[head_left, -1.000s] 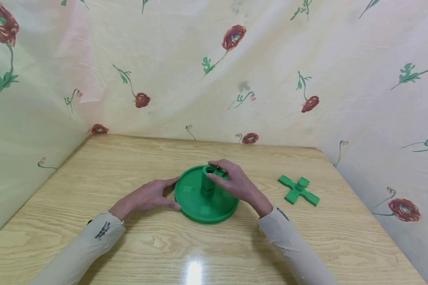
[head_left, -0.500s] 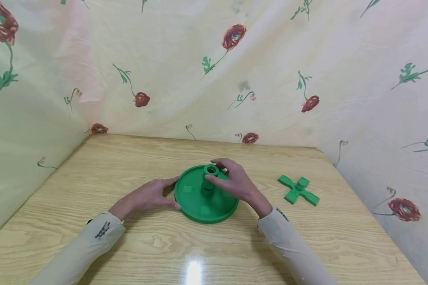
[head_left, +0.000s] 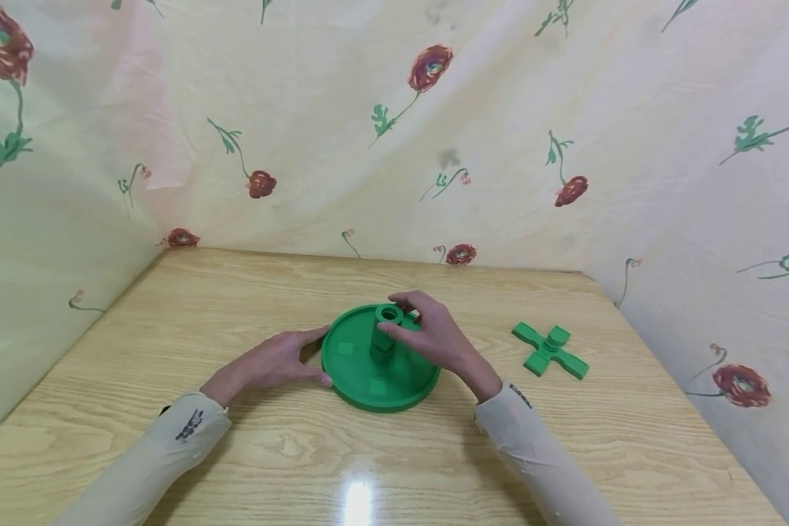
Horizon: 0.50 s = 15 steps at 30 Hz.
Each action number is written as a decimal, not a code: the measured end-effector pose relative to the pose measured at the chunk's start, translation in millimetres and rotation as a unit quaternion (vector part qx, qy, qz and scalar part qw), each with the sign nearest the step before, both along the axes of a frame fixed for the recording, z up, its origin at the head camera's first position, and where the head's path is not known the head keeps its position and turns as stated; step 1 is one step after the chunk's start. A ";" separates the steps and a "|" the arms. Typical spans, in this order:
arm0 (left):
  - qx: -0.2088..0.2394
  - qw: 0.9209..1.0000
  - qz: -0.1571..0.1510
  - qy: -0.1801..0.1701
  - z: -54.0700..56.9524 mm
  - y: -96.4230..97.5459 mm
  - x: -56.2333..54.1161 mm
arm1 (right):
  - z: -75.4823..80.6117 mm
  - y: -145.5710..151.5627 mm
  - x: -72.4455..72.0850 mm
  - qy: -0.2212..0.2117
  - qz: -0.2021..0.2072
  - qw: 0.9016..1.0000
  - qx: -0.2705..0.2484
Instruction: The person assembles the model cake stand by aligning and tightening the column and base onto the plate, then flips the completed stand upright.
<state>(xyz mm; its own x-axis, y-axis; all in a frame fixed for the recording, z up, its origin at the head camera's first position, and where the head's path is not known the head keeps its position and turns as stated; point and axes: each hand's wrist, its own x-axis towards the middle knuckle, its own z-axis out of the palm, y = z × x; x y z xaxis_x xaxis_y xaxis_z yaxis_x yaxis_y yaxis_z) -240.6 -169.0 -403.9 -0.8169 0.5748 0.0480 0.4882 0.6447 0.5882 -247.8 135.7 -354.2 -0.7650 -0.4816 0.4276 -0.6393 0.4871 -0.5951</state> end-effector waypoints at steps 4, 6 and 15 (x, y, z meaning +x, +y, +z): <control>-0.001 1.000 0.001 -0.002 -0.6 -0.4 0.4 | -0.6 1.1 -0.8 0.009 0.016 1.000 0.005; 0.000 1.000 0.003 -0.002 -0.4 -0.4 0.6 | -0.3 1.2 -1.3 0.016 0.018 1.000 0.007; 0.003 1.000 0.002 -0.005 0.6 -0.3 0.0 | -0.2 1.8 -1.6 0.012 0.023 1.000 0.005</control>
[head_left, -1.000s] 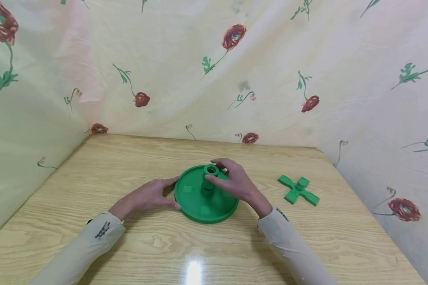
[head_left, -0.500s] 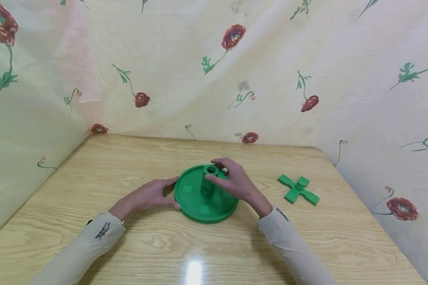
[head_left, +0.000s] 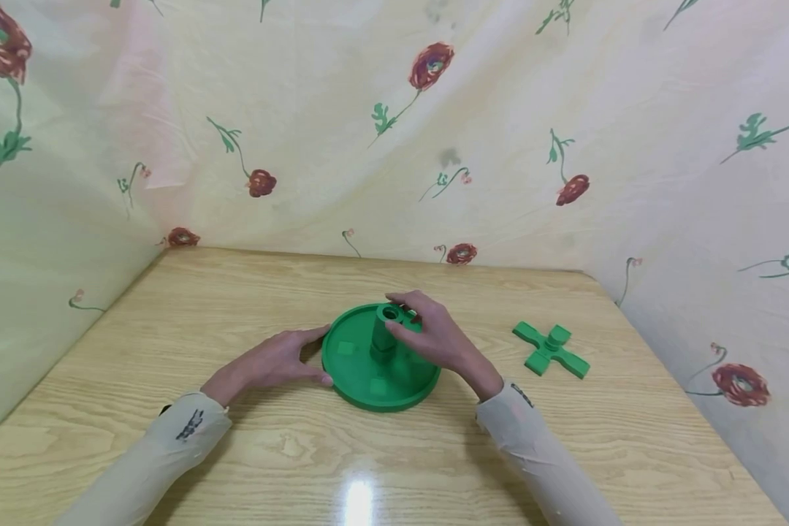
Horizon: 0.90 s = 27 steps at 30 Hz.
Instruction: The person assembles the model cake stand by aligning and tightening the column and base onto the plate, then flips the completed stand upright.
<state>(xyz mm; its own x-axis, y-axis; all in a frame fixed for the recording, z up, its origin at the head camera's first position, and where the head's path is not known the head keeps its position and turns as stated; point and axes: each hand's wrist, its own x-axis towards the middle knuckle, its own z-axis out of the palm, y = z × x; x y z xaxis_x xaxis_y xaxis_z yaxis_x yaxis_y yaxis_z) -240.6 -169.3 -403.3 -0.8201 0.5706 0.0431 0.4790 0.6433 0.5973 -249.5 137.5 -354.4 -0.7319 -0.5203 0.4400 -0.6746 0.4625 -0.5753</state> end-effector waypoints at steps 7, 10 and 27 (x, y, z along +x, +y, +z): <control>0.001 1.000 0.000 0.001 0.0 0.0 -1.0 | -0.5 0.0 -0.8 0.008 -0.019 1.000 -0.001; 0.001 1.000 0.001 0.002 -0.1 -0.1 -1.4 | 0.4 1.3 -0.2 0.005 -0.009 1.000 -0.005; 0.000 1.000 0.003 -0.004 0.2 0.3 -0.4 | -0.5 0.9 -0.6 0.016 -0.004 1.000 0.004</control>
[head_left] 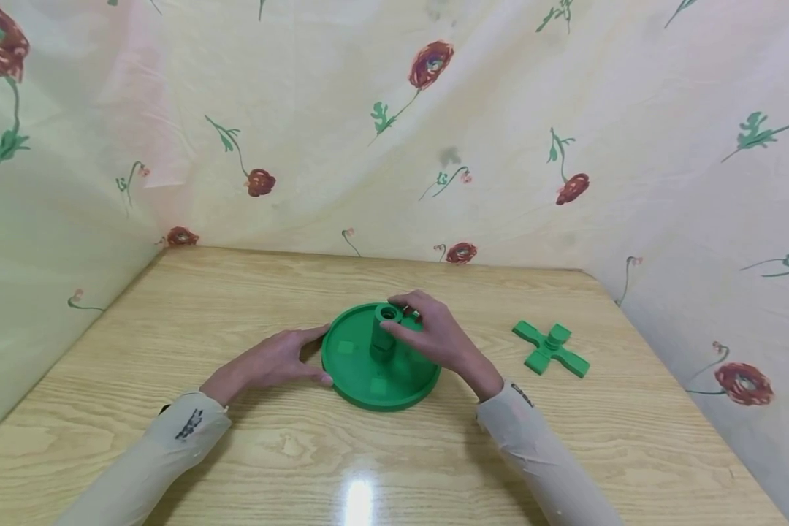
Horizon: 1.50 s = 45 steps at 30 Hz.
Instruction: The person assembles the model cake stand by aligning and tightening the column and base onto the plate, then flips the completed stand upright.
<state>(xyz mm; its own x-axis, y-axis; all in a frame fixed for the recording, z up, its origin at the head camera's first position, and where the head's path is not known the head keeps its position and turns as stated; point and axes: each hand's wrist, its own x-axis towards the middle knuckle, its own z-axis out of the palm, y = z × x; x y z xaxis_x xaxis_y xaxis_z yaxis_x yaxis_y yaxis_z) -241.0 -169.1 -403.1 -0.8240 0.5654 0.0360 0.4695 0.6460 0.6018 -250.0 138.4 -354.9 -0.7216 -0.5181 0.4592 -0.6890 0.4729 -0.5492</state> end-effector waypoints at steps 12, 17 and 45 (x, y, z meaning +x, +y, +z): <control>0.000 1.000 0.005 0.002 -0.4 -0.7 -0.4 | 2.9 0.2 -1.2 0.002 0.010 1.000 0.016; -0.001 1.000 0.003 0.002 -0.3 -0.5 -0.5 | 5.1 -0.1 0.2 -0.013 -0.001 1.000 0.019; 0.002 1.000 0.002 0.002 -2.4 -0.4 0.0 | 2.3 0.4 1.1 -0.018 0.014 1.000 0.021</control>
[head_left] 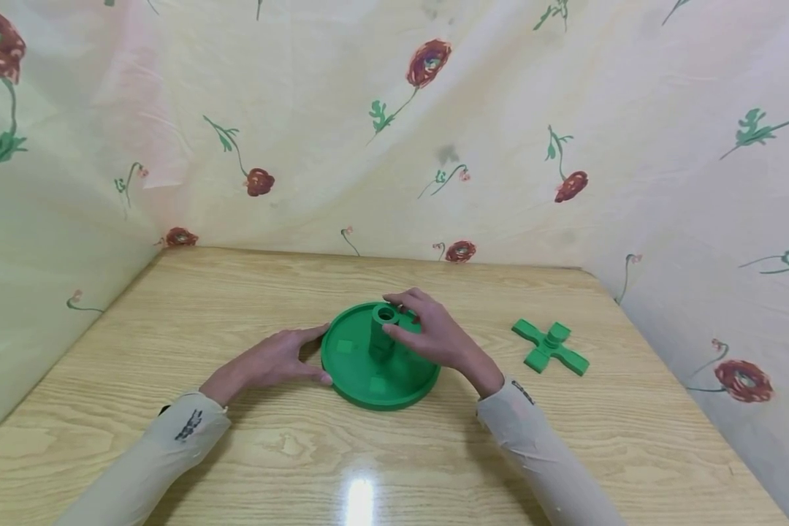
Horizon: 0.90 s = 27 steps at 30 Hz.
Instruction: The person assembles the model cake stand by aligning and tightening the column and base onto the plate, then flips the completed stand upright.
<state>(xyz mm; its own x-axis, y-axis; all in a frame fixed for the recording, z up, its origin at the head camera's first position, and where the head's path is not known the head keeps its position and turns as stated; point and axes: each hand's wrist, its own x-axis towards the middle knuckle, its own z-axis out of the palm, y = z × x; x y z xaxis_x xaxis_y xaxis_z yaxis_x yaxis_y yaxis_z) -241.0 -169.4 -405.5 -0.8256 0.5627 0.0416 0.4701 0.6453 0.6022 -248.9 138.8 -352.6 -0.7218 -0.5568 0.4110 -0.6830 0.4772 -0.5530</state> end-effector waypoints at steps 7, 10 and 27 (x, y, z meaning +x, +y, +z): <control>-0.002 1.000 0.001 0.000 -0.7 0.3 -0.3 | -1.4 -0.5 -1.1 0.007 -0.014 1.000 0.005; -0.002 1.000 0.001 0.000 -0.8 0.6 -0.6 | -1.5 0.2 -0.8 -0.001 -0.009 1.000 0.002; -0.002 1.000 0.004 0.000 -1.1 0.6 -0.2 | -3.9 -2.4 -1.5 0.006 -0.004 1.000 -0.007</control>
